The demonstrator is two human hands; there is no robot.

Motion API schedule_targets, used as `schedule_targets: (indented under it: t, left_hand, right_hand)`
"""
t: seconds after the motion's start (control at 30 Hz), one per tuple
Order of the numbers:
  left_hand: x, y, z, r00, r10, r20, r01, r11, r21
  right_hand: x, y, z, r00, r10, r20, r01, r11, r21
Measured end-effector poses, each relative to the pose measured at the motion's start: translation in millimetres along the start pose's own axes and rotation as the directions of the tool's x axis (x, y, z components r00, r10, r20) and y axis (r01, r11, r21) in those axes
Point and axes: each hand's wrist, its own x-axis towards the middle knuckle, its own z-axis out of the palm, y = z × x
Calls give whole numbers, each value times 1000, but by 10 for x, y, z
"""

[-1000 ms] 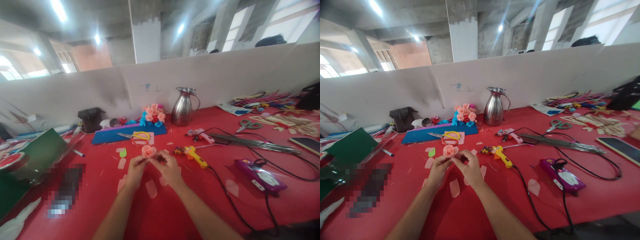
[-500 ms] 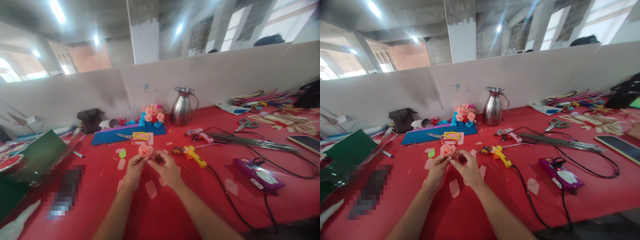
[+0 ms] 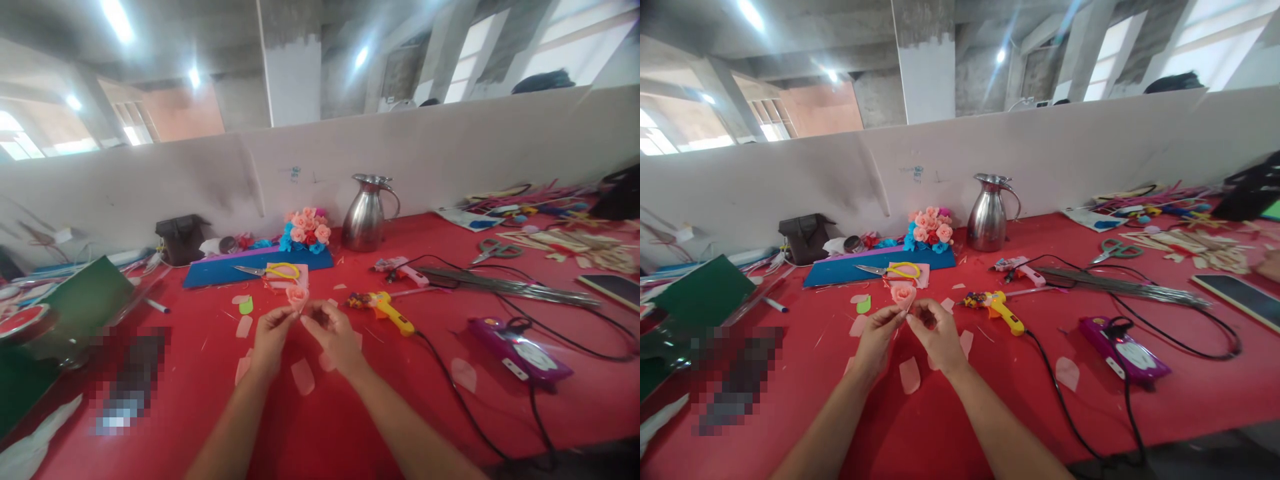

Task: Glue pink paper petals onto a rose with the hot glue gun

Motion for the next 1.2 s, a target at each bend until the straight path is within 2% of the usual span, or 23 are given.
schedule_targets:
  t: [0.27,0.47,0.57,0.8,0.97,1.2]
  left_hand:
    - [1,-10,-4,997,61,51,-66,993,102]
    - [-46,75,15,981,43,190,-62,993,98]
    - [-66,107,28,974,18,226,-38,996,84]
    - [-62,106,24,980,-3,199,-11,998,65]
    - [-53,88,7,974,23,227,-32,999,39]
    - [-55,60,13,970,15,243,-15,1000,-3]
  right_hand:
    - [20,-44,-51,994,102,25,-105,976,190]
    - [64,35,-83,967,211,140,-248,902,352]
    - [67,30,-89,961,234,150,-270,910,313]
    - [51,-36,-68,962,224,153,-257,933,250]
    - [35,-88,-35,974,168,151,-202,947,249]
    - [30,-32,-67,980,95,175,-121,981,149]
